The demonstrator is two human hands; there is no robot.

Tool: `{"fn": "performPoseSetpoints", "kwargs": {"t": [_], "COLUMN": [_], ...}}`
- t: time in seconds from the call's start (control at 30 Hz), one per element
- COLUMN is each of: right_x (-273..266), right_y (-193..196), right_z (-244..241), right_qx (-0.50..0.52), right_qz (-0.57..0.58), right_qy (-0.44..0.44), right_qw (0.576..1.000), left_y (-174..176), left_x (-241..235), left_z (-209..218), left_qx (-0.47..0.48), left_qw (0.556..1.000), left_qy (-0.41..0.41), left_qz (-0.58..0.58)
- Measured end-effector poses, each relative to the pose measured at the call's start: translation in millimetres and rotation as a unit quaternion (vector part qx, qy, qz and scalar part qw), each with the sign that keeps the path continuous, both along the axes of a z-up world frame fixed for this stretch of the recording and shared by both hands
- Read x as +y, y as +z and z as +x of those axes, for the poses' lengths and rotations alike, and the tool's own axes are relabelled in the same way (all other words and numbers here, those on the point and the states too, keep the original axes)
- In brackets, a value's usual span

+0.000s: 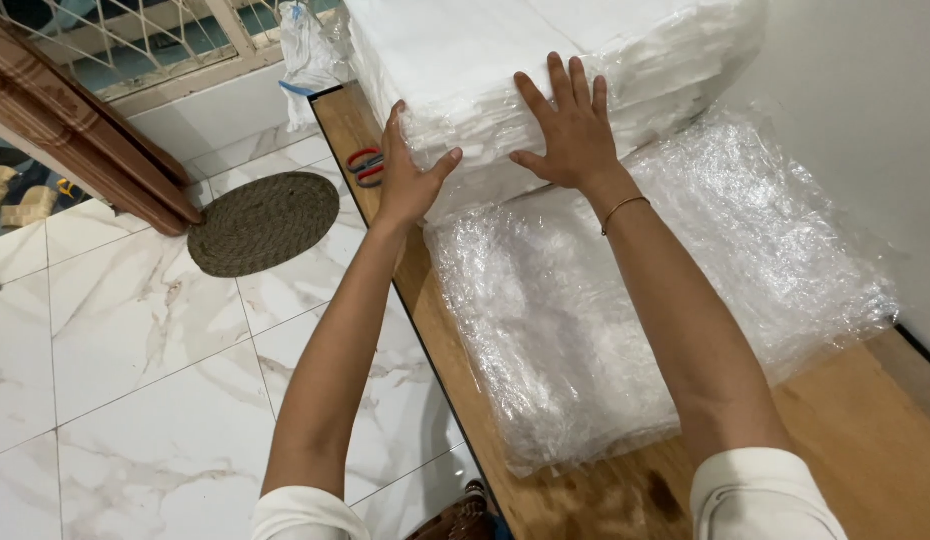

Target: The person wraps a stack of white items in bubble wrap and secures it with tape. Then, the person folds white tote bags and stacks them on the table.

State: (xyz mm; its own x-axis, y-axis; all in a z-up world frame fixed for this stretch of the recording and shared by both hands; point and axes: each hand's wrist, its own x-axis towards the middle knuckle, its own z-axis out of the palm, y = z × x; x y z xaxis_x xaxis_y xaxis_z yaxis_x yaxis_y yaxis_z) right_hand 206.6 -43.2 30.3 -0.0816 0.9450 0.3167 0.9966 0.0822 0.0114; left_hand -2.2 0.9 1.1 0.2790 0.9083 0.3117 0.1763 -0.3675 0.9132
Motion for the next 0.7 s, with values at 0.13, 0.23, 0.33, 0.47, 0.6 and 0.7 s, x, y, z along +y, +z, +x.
{"fn": "performPoseSetpoints", "kwargs": {"t": [0.13,0.23,0.33,0.47,0.6,0.7], "right_x": [1.0,3.8,4.5,2.2,-10.5,-27.4], "right_y": [-0.4,-9.1,-14.0,-17.7,-18.1,-17.5], "right_z": [0.1,0.4,-1.9,-7.1,-7.6,0.3], "right_qx": [0.011,0.012,0.019,0.029,0.054,0.048], "right_qz": [-0.009,-0.019,-0.014,-0.033,-0.060,-0.091], "right_qy": [-0.004,-0.017,-0.039,-0.073,-0.077,-0.057], "right_qw": [1.000,1.000,0.999,0.996,0.994,0.993], "left_y": [-5.2,-8.6,-14.9,-14.1,-2.1,-18.4], "left_x": [9.2,10.9,15.4,13.9,-5.7,-9.8], "left_z": [-2.0,1.9,6.2,4.7,6.8,14.9], "left_qx": [0.010,0.014,-0.009,0.017,0.066,0.101], "left_qw": [1.000,0.999,0.999,0.999,0.994,0.978], "left_qy": [-0.011,0.009,0.025,0.026,0.083,0.166], "left_qz": [0.022,0.030,0.037,0.037,0.004,0.072]}}
